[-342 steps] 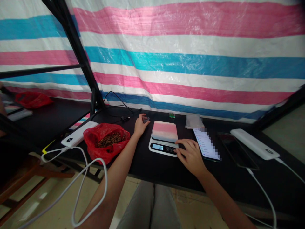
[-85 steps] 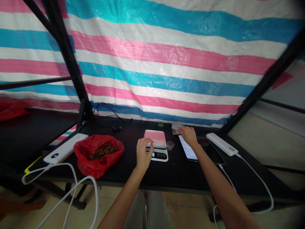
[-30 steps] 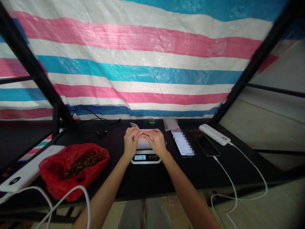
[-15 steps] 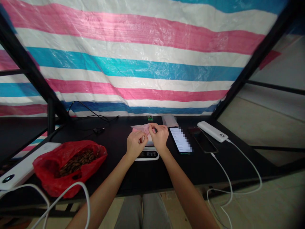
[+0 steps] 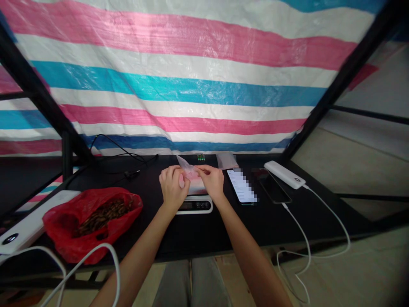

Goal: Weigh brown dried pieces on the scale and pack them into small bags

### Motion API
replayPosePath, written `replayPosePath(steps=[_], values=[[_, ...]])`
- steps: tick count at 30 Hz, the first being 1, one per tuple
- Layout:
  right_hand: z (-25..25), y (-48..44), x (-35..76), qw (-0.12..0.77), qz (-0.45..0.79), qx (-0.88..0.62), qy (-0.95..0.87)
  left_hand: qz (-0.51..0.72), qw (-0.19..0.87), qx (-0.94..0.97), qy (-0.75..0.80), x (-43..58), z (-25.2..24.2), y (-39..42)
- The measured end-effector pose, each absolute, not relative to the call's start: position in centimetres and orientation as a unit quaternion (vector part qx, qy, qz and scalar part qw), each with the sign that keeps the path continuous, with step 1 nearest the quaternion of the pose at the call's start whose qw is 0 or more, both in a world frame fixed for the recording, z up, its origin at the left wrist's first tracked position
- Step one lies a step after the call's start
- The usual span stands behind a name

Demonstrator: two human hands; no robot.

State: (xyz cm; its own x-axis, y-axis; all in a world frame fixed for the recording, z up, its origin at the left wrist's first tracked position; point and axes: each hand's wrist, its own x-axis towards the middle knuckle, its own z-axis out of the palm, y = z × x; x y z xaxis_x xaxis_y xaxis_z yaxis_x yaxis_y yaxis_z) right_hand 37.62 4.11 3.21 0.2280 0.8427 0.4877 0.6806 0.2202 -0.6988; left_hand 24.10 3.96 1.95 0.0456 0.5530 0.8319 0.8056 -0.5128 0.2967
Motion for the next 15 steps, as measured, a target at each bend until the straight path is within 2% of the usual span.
replayPosePath(steps=[6, 15], values=[[2.7, 4.6, 37.4, 0.496, 0.195, -0.572, -0.624, -0.402, 0.133, -0.823, -0.378, 24.4, 2.0, 4.0], [1.4, 5.3, 37.2, 0.567, 0.324, -0.455, -0.605, -0.416, 0.153, -0.813, -0.378, 22.5, 1.5, 5.4]])
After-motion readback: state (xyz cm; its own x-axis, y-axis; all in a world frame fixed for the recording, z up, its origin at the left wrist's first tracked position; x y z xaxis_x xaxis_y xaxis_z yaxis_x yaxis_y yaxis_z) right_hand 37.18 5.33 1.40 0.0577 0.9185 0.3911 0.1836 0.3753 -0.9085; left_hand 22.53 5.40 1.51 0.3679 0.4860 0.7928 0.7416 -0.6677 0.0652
